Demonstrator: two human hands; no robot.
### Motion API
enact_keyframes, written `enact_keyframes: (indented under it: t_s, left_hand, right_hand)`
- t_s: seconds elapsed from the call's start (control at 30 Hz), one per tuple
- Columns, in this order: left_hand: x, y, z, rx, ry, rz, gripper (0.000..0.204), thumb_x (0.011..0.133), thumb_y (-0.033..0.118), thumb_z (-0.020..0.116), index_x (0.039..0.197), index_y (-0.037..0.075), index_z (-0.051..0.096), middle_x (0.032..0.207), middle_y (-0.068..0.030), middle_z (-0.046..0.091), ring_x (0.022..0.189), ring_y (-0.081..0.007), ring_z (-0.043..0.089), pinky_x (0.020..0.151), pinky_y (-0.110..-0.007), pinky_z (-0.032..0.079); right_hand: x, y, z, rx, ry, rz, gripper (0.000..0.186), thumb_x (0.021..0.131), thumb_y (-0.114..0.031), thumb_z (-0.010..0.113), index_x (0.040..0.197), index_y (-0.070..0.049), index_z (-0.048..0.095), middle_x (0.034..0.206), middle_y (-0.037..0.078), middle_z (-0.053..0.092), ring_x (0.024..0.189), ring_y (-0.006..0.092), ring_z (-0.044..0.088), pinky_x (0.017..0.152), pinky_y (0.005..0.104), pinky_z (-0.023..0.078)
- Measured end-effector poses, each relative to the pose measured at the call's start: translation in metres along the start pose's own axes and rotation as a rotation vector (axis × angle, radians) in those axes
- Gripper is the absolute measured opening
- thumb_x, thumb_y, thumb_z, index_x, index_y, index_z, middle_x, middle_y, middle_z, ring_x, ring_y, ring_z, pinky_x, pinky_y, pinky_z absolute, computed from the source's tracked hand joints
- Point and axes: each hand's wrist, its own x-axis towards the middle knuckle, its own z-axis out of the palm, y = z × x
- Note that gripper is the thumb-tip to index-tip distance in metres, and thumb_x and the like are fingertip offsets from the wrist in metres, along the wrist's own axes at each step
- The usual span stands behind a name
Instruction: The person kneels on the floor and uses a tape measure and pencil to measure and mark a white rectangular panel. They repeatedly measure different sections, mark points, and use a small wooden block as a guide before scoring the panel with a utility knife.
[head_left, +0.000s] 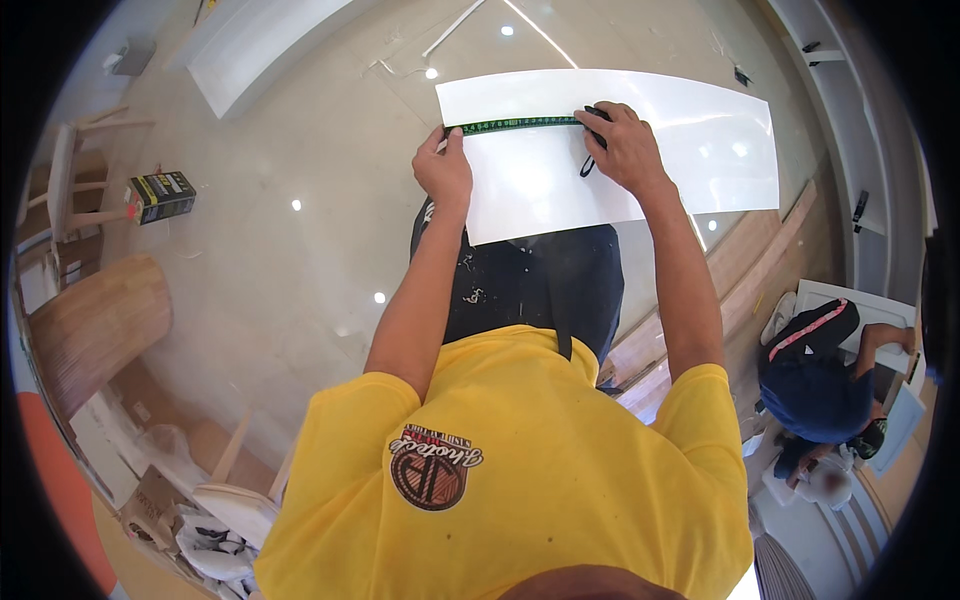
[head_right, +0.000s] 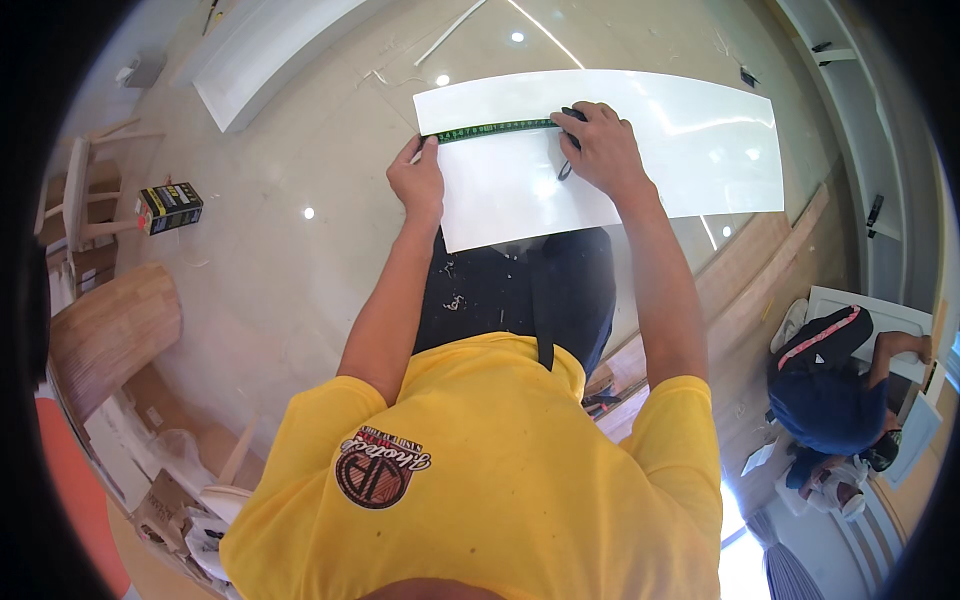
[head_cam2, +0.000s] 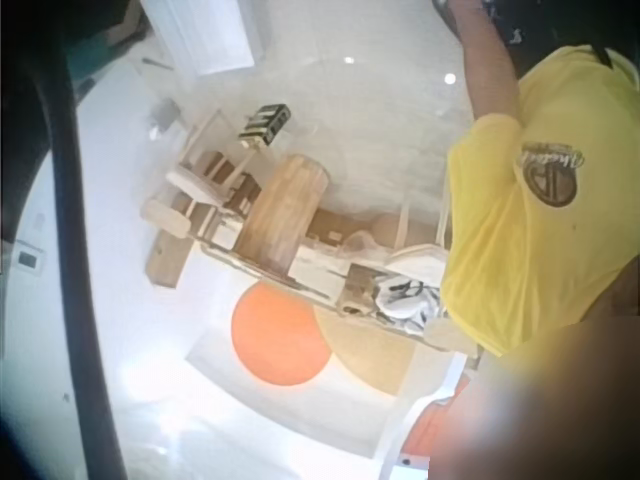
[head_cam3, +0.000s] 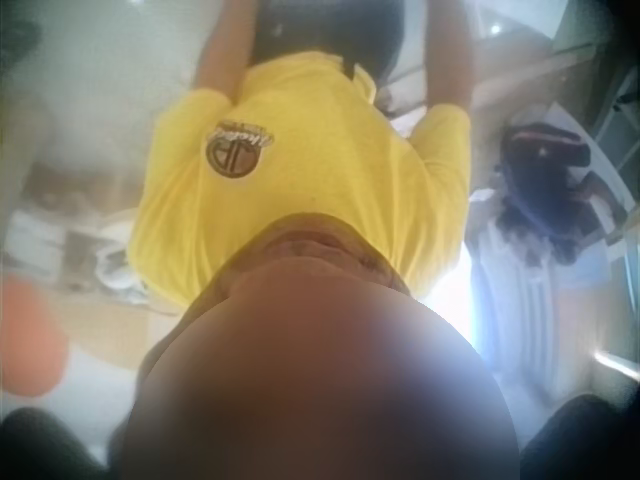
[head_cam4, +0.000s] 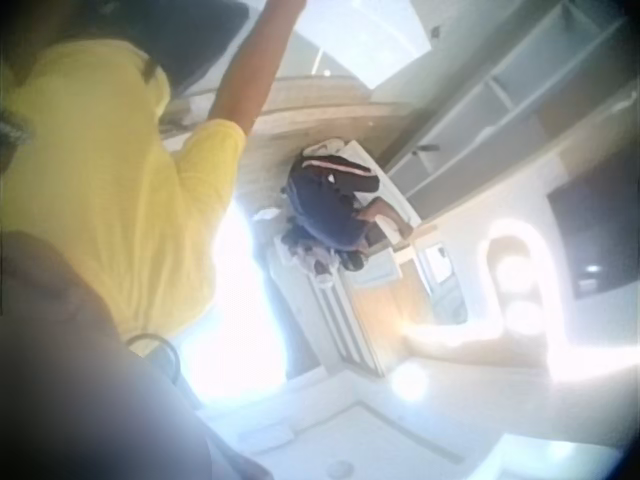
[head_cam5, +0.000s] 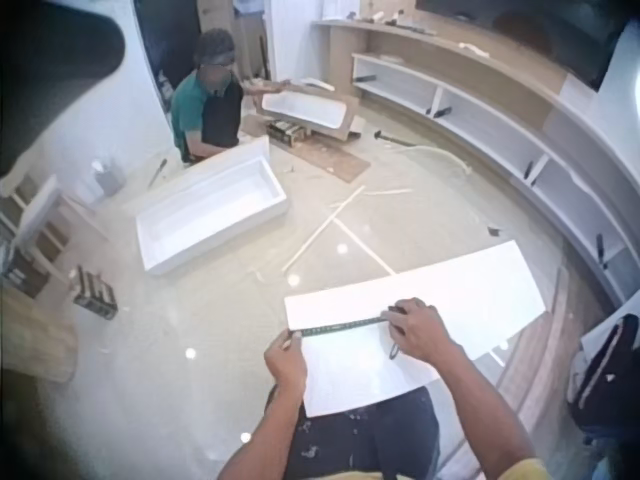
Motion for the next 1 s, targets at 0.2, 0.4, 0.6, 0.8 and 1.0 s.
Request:
enact_keyframes:
  t_s: [0.2, 0.4, 0.6, 0.8, 1.0]
  left_hand:
    - [-0.012, -0.006, 0.015, 0.133, 0.059, 0.079, 0.041, 0.098, 0.021, 0.071, 0.125, -0.01, 0.07, 0.117, -0.0251, 0.071, 0.104, -0.0367, 0.071, 0.095, -0.043, 0.054]
    - [-0.013, -0.018, 0.018, 0.144, 0.034, 0.12, 0.043, 0.1, 0.021, 0.066, 0.129, -0.011, 0.066, 0.124, -0.0263, 0.065, 0.116, -0.0412, 0.063, 0.103, -0.046, 0.05]
    - [-0.015, -0.015, 0.019, 0.212, 0.049, 0.163, 0.044, 0.101, 0.02, 0.064, 0.132, -0.012, 0.064, 0.128, -0.0258, 0.062, 0.119, -0.0413, 0.062, 0.104, -0.046, 0.05]
    - [-0.019, -0.014, 0.019, 0.175, 0.048, 0.155, 0.047, 0.099, 0.022, 0.067, 0.132, -0.011, 0.064, 0.128, -0.0242, 0.062, 0.119, -0.0407, 0.062, 0.104, -0.046, 0.05]
    - [-0.018, -0.012, 0.019, 0.166, 0.043, 0.162, 0.043, 0.1, 0.021, 0.067, 0.129, -0.01, 0.065, 0.124, -0.0255, 0.062, 0.117, -0.0417, 0.062, 0.102, -0.046, 0.05]
  right_hand:
    - [-0.007, -0.004, 0.013, -0.055, 0.086, 0.022, 0.037, 0.089, -0.022, 0.074, 0.126, -0.024, 0.074, 0.131, 0.007, 0.065, 0.125, 0.0281, 0.059, 0.093, 0.0486, 0.053]
    - [-0.02, -0.008, 0.035, -0.08, 0.27, 0.016, 0.038, 0.087, -0.023, 0.076, 0.125, -0.026, 0.074, 0.134, 0.006, 0.062, 0.13, 0.034, 0.054, 0.102, 0.053, 0.044]
    - [-0.021, -0.013, 0.038, -0.113, 0.322, 0.017, 0.041, 0.088, -0.023, 0.075, 0.129, -0.026, 0.071, 0.136, 0.008, 0.061, 0.132, 0.0353, 0.052, 0.109, 0.0559, 0.039]
    - [-0.024, -0.017, 0.028, -0.134, 0.207, 0.024, 0.044, 0.093, -0.025, 0.072, 0.136, -0.021, 0.068, 0.143, 0.013, 0.058, 0.139, 0.0394, 0.047, 0.119, 0.0644, 0.027]
    - [-0.02, -0.022, 0.023, -0.129, 0.122, 0.083, 0.042, 0.093, -0.022, 0.073, 0.135, -0.018, 0.067, 0.143, 0.016, 0.058, 0.141, 0.0402, 0.047, 0.12, 0.0682, 0.024]
